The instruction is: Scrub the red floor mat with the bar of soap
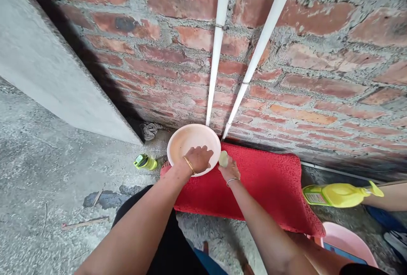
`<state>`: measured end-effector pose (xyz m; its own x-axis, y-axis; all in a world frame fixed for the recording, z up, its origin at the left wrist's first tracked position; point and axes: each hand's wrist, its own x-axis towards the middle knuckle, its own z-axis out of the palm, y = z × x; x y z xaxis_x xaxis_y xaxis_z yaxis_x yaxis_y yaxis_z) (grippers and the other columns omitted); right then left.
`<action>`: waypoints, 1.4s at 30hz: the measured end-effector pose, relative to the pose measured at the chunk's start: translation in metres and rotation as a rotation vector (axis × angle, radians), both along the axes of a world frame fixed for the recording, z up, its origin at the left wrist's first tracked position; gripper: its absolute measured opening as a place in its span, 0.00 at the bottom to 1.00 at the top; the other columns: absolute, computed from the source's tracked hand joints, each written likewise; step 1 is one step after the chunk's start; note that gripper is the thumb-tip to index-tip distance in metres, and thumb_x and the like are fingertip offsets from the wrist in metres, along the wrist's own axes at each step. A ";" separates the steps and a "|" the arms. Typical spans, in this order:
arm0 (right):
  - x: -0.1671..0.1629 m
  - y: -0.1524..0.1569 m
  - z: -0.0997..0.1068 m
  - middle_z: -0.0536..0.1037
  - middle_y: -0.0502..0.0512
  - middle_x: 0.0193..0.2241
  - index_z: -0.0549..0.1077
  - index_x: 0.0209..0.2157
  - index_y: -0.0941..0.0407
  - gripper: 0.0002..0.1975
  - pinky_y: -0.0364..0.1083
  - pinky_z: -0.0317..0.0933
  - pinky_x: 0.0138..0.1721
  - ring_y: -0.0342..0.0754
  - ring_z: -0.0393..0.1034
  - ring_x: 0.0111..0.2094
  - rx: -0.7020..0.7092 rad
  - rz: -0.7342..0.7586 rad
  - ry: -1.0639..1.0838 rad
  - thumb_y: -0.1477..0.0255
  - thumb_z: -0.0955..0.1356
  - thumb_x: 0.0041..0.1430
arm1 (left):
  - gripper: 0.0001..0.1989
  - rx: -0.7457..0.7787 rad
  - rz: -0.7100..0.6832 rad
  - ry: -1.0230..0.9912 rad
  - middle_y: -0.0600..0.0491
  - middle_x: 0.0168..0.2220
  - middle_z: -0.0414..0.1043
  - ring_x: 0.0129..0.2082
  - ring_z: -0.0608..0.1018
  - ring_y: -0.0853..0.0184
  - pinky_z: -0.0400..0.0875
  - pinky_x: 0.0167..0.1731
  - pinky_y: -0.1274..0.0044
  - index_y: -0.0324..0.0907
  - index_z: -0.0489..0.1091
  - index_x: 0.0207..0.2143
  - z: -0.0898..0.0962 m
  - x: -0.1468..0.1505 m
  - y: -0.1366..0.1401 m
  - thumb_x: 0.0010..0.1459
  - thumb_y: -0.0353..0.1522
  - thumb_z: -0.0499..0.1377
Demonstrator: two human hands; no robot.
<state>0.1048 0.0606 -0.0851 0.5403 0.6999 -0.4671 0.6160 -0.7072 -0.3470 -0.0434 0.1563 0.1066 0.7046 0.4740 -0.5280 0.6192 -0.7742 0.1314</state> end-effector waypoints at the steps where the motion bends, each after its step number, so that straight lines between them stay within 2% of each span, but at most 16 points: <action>1: -0.002 0.004 -0.002 0.66 0.64 0.53 0.50 0.66 0.51 0.37 0.52 0.63 0.44 0.57 0.68 0.51 -0.006 -0.007 -0.007 0.57 0.64 0.57 | 0.20 0.021 -0.005 -0.002 0.44 0.55 0.65 0.54 0.70 0.55 0.63 0.52 0.63 0.43 0.64 0.55 0.000 0.000 -0.003 0.60 0.35 0.55; 4: 0.002 -0.001 -0.007 0.66 0.62 0.55 0.58 0.63 0.47 0.34 0.55 0.58 0.51 0.60 0.63 0.55 -0.014 0.041 -0.081 0.57 0.66 0.56 | 0.17 0.037 -0.081 -0.005 0.43 0.52 0.67 0.52 0.71 0.55 0.64 0.51 0.63 0.42 0.67 0.51 -0.012 0.001 -0.021 0.60 0.35 0.54; 7: 0.030 -0.030 -0.009 0.66 0.63 0.55 0.59 0.63 0.48 0.33 0.56 0.55 0.53 0.61 0.62 0.55 -0.033 0.063 -0.202 0.59 0.67 0.56 | 0.16 -0.049 -0.193 -0.023 0.45 0.50 0.70 0.49 0.73 0.55 0.66 0.49 0.64 0.44 0.69 0.50 -0.038 0.006 -0.050 0.59 0.36 0.56; 10: 0.078 -0.080 -0.010 0.69 0.64 0.51 0.60 0.62 0.50 0.32 0.54 0.58 0.50 0.59 0.65 0.51 -0.053 -0.105 -0.250 0.58 0.66 0.57 | 0.21 -0.132 -0.239 -0.051 0.43 0.54 0.69 0.53 0.71 0.53 0.66 0.51 0.63 0.45 0.69 0.53 -0.074 0.013 -0.083 0.58 0.41 0.58; 13: 0.126 -0.136 -0.012 0.70 0.66 0.48 0.60 0.62 0.57 0.33 0.53 0.59 0.49 0.59 0.68 0.48 -0.048 -0.324 -0.216 0.56 0.63 0.58 | 0.32 -0.150 -0.184 -0.159 0.44 0.65 0.56 0.64 0.60 0.51 0.60 0.59 0.60 0.49 0.58 0.64 -0.119 0.018 -0.106 0.60 0.48 0.54; 14: 0.137 -0.154 -0.012 0.70 0.67 0.47 0.60 0.62 0.59 0.34 0.53 0.60 0.48 0.59 0.69 0.48 -0.035 -0.385 -0.201 0.56 0.63 0.58 | 0.32 -0.109 -0.139 -0.204 0.46 0.67 0.53 0.67 0.56 0.53 0.58 0.61 0.60 0.50 0.54 0.65 -0.135 0.019 -0.110 0.61 0.48 0.52; 16: 0.151 -0.182 -0.014 0.70 0.68 0.48 0.59 0.62 0.60 0.36 0.53 0.60 0.48 0.59 0.69 0.49 0.003 -0.469 -0.178 0.54 0.62 0.58 | 0.30 0.038 -0.027 -0.260 0.46 0.68 0.51 0.68 0.53 0.55 0.57 0.62 0.60 0.49 0.53 0.66 -0.166 0.021 -0.112 0.64 0.43 0.50; 20: 0.142 -0.209 -0.019 0.70 0.66 0.46 0.59 0.62 0.59 0.36 0.52 0.61 0.47 0.58 0.69 0.47 0.037 -0.510 -0.140 0.55 0.63 0.57 | 0.26 0.289 0.080 -0.321 0.44 0.67 0.54 0.66 0.57 0.56 0.60 0.61 0.62 0.43 0.58 0.64 -0.216 0.026 -0.113 0.64 0.36 0.51; 23: 0.130 -0.215 -0.026 0.70 0.65 0.44 0.60 0.62 0.59 0.37 0.52 0.62 0.45 0.58 0.70 0.45 0.066 -0.524 -0.137 0.55 0.64 0.54 | 0.26 0.378 0.103 -0.410 0.44 0.66 0.55 0.66 0.59 0.56 0.59 0.62 0.63 0.42 0.60 0.63 -0.237 0.033 -0.118 0.64 0.37 0.52; 27: 0.133 -0.221 -0.039 0.70 0.63 0.42 0.64 0.59 0.59 0.39 0.53 0.63 0.44 0.58 0.70 0.42 0.215 -0.622 -0.130 0.50 0.65 0.50 | 0.27 0.417 0.195 -0.444 0.42 0.67 0.53 0.66 0.58 0.55 0.56 0.63 0.61 0.40 0.59 0.64 -0.252 0.045 -0.113 0.64 0.38 0.51; 29: 0.138 -0.221 -0.044 0.70 0.63 0.41 0.65 0.57 0.60 0.40 0.53 0.63 0.44 0.57 0.69 0.40 0.322 -0.677 -0.147 0.48 0.64 0.50 | 0.28 0.418 0.290 -0.403 0.40 0.66 0.54 0.65 0.60 0.53 0.57 0.62 0.60 0.39 0.59 0.64 -0.258 0.050 -0.105 0.64 0.40 0.51; 31: 0.141 -0.212 -0.046 0.69 0.63 0.41 0.66 0.56 0.60 0.40 0.54 0.63 0.45 0.57 0.68 0.40 0.443 -0.651 -0.180 0.47 0.64 0.50 | 0.29 0.409 0.354 -0.363 0.39 0.66 0.54 0.64 0.62 0.51 0.58 0.61 0.58 0.40 0.58 0.64 -0.264 0.052 -0.100 0.64 0.42 0.51; 33: 0.138 -0.192 -0.045 0.68 0.62 0.42 0.67 0.55 0.59 0.38 0.53 0.63 0.45 0.55 0.67 0.40 0.536 -0.534 -0.195 0.47 0.64 0.51 | 0.29 0.390 0.366 -0.344 0.40 0.66 0.53 0.64 0.62 0.51 0.58 0.61 0.57 0.41 0.58 0.65 -0.267 0.053 -0.098 0.64 0.43 0.50; 35: 0.128 -0.160 -0.044 0.68 0.60 0.42 0.67 0.55 0.56 0.34 0.53 0.63 0.46 0.54 0.66 0.41 0.572 -0.369 -0.195 0.48 0.64 0.54 | 0.30 0.368 0.367 -0.337 0.41 0.67 0.53 0.64 0.61 0.51 0.57 0.61 0.57 0.42 0.57 0.65 -0.268 0.053 -0.099 0.64 0.43 0.50; 38: 0.101 -0.099 -0.041 0.69 0.60 0.43 0.66 0.57 0.54 0.30 0.54 0.61 0.48 0.55 0.65 0.44 0.506 -0.090 -0.217 0.53 0.64 0.58 | 0.30 0.344 0.379 -0.322 0.41 0.66 0.54 0.64 0.62 0.52 0.57 0.61 0.58 0.43 0.56 0.65 -0.267 0.054 -0.100 0.64 0.44 0.50; 42: 0.067 -0.036 -0.036 0.69 0.62 0.46 0.65 0.59 0.53 0.28 0.53 0.58 0.49 0.55 0.64 0.46 0.308 0.195 -0.257 0.60 0.67 0.58 | 0.30 0.343 0.370 -0.310 0.39 0.65 0.57 0.64 0.62 0.52 0.58 0.60 0.59 0.41 0.56 0.65 -0.265 0.055 -0.100 0.64 0.44 0.50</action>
